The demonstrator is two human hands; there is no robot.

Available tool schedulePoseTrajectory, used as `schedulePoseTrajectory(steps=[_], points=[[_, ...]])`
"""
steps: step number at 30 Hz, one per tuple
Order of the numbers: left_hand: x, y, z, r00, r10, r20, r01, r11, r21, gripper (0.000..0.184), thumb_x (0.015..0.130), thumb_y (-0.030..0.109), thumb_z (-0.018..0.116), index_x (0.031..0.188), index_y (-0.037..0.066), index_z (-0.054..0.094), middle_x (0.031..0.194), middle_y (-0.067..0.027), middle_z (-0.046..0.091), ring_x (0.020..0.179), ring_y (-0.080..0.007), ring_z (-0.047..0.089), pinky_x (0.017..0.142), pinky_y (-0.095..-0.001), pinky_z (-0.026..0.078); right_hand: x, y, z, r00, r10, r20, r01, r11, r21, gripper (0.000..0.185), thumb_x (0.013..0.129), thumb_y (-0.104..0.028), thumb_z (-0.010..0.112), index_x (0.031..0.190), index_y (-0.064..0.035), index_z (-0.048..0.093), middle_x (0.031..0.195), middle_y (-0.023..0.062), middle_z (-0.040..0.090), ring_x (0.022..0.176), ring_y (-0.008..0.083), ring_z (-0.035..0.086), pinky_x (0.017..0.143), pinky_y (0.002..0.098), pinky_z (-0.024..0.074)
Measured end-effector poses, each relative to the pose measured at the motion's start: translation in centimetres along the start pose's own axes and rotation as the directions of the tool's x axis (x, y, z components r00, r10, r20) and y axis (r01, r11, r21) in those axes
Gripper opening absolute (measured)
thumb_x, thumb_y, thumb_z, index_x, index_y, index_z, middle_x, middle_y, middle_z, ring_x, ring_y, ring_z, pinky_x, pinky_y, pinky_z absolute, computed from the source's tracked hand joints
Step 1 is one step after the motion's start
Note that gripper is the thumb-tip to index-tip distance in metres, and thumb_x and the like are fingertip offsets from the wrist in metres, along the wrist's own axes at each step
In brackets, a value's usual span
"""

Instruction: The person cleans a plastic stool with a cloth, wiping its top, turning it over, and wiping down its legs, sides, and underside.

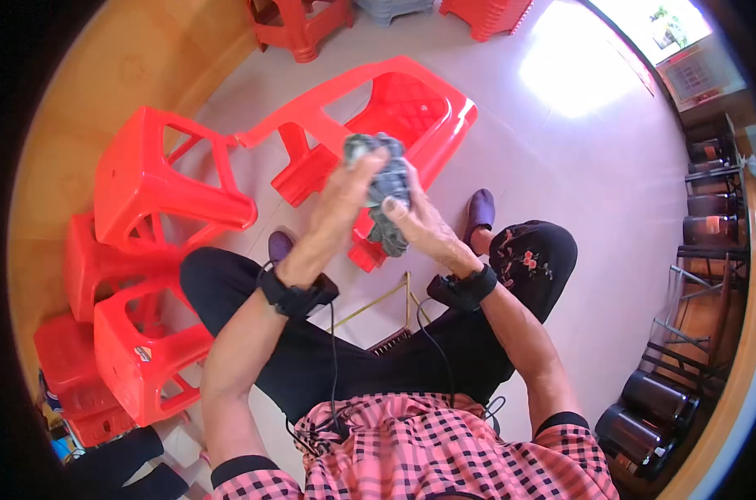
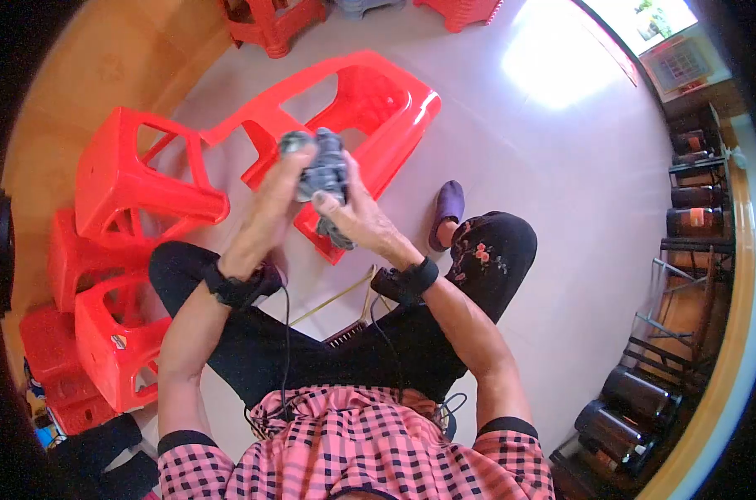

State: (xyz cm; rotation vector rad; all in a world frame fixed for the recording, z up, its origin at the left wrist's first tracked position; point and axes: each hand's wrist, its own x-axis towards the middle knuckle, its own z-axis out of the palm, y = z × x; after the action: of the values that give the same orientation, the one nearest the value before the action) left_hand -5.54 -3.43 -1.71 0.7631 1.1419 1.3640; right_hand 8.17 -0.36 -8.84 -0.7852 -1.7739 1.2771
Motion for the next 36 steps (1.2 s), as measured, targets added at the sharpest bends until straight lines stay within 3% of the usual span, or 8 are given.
schedulePoseTrajectory(steps=[3, 8, 10, 13, 20, 27, 33, 36], points=[[0.7, -1.5, 0.4, 0.992, -0.025, 0.125, 0.006, 0.988, 0.155, 0.039, 0.091, 0.039, 0.051, 0.108, 0.004, 0.054, 0.09, -0.0016, 0.058, 0.083, -0.012, 0.053, 0.079, -0.0289, 0.043, -0.1, -0.3, -1.4, 0.915, 0.388, -0.105, -0.309, 0.847, 0.433, 0.057, 0.082, -0.028, 0.061, 0.131, -0.0052, 0.041, 0.108, 0.0085, 0.055, 0.097, 0.0164, 0.053, 0.085, 0.0303, 0.0447], [-0.2, -4.2, -6.2, 0.993, 0.116, -0.014, -0.089, 0.826, 0.557, 0.051, 0.093, 0.047, 0.046, 0.123, 0.005, 0.048, 0.109, -0.0074, 0.055, 0.098, -0.016, 0.054, 0.083, -0.0308, 0.044, 1.4, 3.7, -3.6, 0.825, 0.41, -0.388, -0.322, 0.906, 0.273, 0.055, 0.079, -0.026, 0.062, 0.125, -0.0007, 0.046, 0.104, 0.0112, 0.057, 0.095, 0.0189, 0.056, 0.086, 0.0312, 0.0446], [-0.9, -8.3, -9.2, 0.946, -0.153, -0.286, 0.233, 0.933, 0.273, 0.057, 0.092, 0.053, 0.042, 0.128, 0.009, 0.045, 0.117, -0.0079, 0.054, 0.103, -0.0202, 0.054, 0.083, -0.0338, 0.045, 2.3, 5.6, -4.2, 0.719, 0.381, -0.581, -0.418, 0.905, 0.076, 0.058, 0.077, -0.026, 0.065, 0.124, 0.0005, 0.046, 0.105, 0.0127, 0.058, 0.095, 0.0212, 0.057, 0.087, 0.0325, 0.0441], [-2.6, -11.4, -8.9, 0.823, -0.539, -0.18, 0.529, 0.843, -0.103, 0.066, 0.091, 0.06, 0.037, 0.135, 0.01, 0.039, 0.129, -0.0076, 0.05, 0.116, -0.0234, 0.05, 0.089, -0.0389, 0.044, 2.2, 8.4, -4.0, 0.763, 0.329, -0.557, -0.389, 0.921, 0.012, 0.06, 0.075, -0.025, 0.066, 0.126, -0.0009, 0.044, 0.108, 0.0167, 0.058, 0.099, 0.0254, 0.058, 0.089, 0.035, 0.0444], [-2.6, -13.8, -6.6, 0.914, -0.402, 0.05, 0.382, 0.817, -0.431, 0.07, 0.093, 0.061, 0.029, 0.139, 0.01, 0.035, 0.136, -0.0085, 0.047, 0.124, -0.0238, 0.046, 0.1, -0.0452, 0.037, 1.3, 6.3, -1.8, 0.932, 0.121, -0.343, -0.234, 0.921, -0.312, 0.058, 0.072, -0.023, 0.068, 0.119, -0.0008, 0.042, 0.091, 0.0206, 0.063, 0.085, 0.0293, 0.066, 0.077, 0.0376, 0.0511], [-2.6, -11.2, -4.8, 0.912, -0.407, 0.05, 0.371, 0.766, -0.525, 0.072, 0.092, 0.063, 0.022, 0.135, 0.009, 0.042, 0.132, -0.0083, 0.05, 0.12, -0.023, 0.049, 0.102, -0.0441, 0.037, -2.2, 2.8, 1.7, 0.977, 0.148, -0.152, -0.18, 0.956, -0.23, 0.055, 0.07, -0.016, 0.07, 0.114, -0.0017, 0.039, 0.087, 0.0179, 0.064, 0.08, 0.0279, 0.067, 0.072, 0.0375, 0.052], [-2.4, -11.9, -6.2, 0.943, -0.328, 0.047, 0.3, 0.783, -0.546, 0.071, 0.092, 0.063, 0.018, 0.126, 0.01, 0.05, 0.117, -0.0073, 0.059, 0.105, -0.0173, 0.057, 0.086, -0.0331, 0.046, -1.9, 0.9, 0.7, 0.891, 0.4, 0.216, -0.412, 0.911, 0.014, 0.038, 0.077, -0.021, 0.063, 0.107, -0.0007, 0.05, 0.087, 0.008, 0.058, 0.077, 0.0159, 0.056, 0.069, 0.0313, 0.0477], [-2.2, -11.2, -5.0, 0.928, -0.348, -0.136, 0.229, 0.818, -0.527, 0.067, 0.093, 0.06, 0.02, 0.123, 0.009, 0.052, 0.112, -0.0061, 0.06, 0.095, -0.0165, 0.059, 0.076, -0.0306, 0.049, -2.9, 1.3, 1.0, 0.902, 0.431, 0.019, -0.431, 0.899, 0.079, 0.037, 0.078, -0.023, 0.062, 0.106, -0.0012, 0.051, 0.087, 0.0078, 0.057, 0.078, 0.0157, 0.055, 0.068, 0.0305, 0.047]])
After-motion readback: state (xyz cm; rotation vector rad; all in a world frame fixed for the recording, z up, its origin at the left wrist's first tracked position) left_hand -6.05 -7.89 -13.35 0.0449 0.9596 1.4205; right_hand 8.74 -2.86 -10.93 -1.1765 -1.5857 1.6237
